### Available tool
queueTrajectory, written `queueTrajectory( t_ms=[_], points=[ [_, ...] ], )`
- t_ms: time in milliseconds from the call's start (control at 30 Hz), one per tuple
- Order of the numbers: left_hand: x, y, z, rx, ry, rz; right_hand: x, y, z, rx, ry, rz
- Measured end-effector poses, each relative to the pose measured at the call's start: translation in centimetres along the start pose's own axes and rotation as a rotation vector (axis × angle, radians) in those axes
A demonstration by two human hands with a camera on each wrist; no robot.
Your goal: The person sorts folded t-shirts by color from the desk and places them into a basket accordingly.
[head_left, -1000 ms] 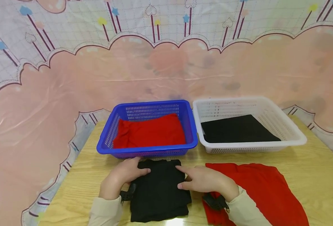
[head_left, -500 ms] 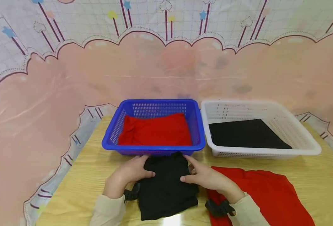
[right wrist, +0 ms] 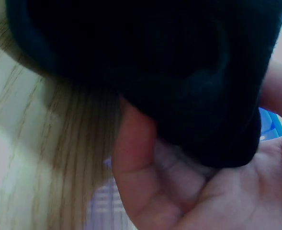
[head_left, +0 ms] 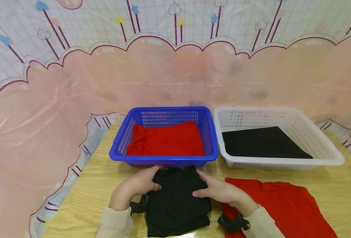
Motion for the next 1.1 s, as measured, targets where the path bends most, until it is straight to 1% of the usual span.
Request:
queueTrajectory(
  t_ms=[100, 167, 267, 333, 367, 467, 533, 567, 667, 733, 867, 967, 1100],
  points=[
    [0.0, -0.1, -0.1, -0.004, 0.053, -0.007, 0.1, -0.2, 0.2, 0.011, -0.008, -0.024],
    [0.0, -0.3, -0.3, -0.017, 0.097, -0.011, 0.2, -0.3, 0.4, 0.045, -0.018, -0.026],
    [-0.1, -0.6, -0.5, -0.036, 0.13, 0.001, 0.2, -0.5, 0.5, 0.103, -0.011, -0.014],
    [-0.1, -0.7, -0.5, -0.057, 0.133, 0.023, 0.2, -0.6, 0.4, 0.143, 0.003, 0.001],
    [-0.1, -0.7, -0.5, -0.084, 0.124, 0.045, 0.2, -0.6, 0.4, 0.15, 0.015, 0.0],
    [-0.1, -0.7, -0.3, -0.21, 0.092, 0.113, -0.1, -0.8, 0.3, 0.195, 0.045, 0.014],
    [-0.1, -0.7, -0.1, -0.308, 0.067, 0.151, -0.3, -0.9, 0.2, 0.274, 0.075, 0.04],
    [-0.1, -0.8, -0.1, -0.341, 0.062, 0.161, -0.3, -0.9, 0.3, 0.319, 0.09, 0.055],
    [0.0, -1.0, -0.1, -0.378, 0.09, 0.163, -0.6, -1.3, 0.3, 0.459, 0.123, 0.1],
    [0.0, -1.2, -0.1, -0.385, 0.107, 0.167, -0.7, -1.6, 0.4, 0.515, 0.122, 0.121],
    [-0.2, -1.4, 0.0, -0.436, 0.12, 0.188, -1.0, -2.1, 0.7, 0.567, 0.106, 0.16],
    [-0.2, -1.6, -0.1, -0.526, 0.127, 0.208, -1.2, -2.5, 1.2, 0.591, 0.088, 0.176],
    [-0.2, -2.0, -0.2, -0.639, 0.148, 0.193, -1.8, -3.3, 2.1, 0.601, 0.053, 0.16]
  ],
)
Point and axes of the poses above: each hand's wrist, its own x-axis towards the middle knuckle, its own y-axis out of the palm, z = x × y, the point moved 3 cm from there along x, towards the middle knuckle, and after that the axes turned 15 degrees about -z, right-handed, at the moved point
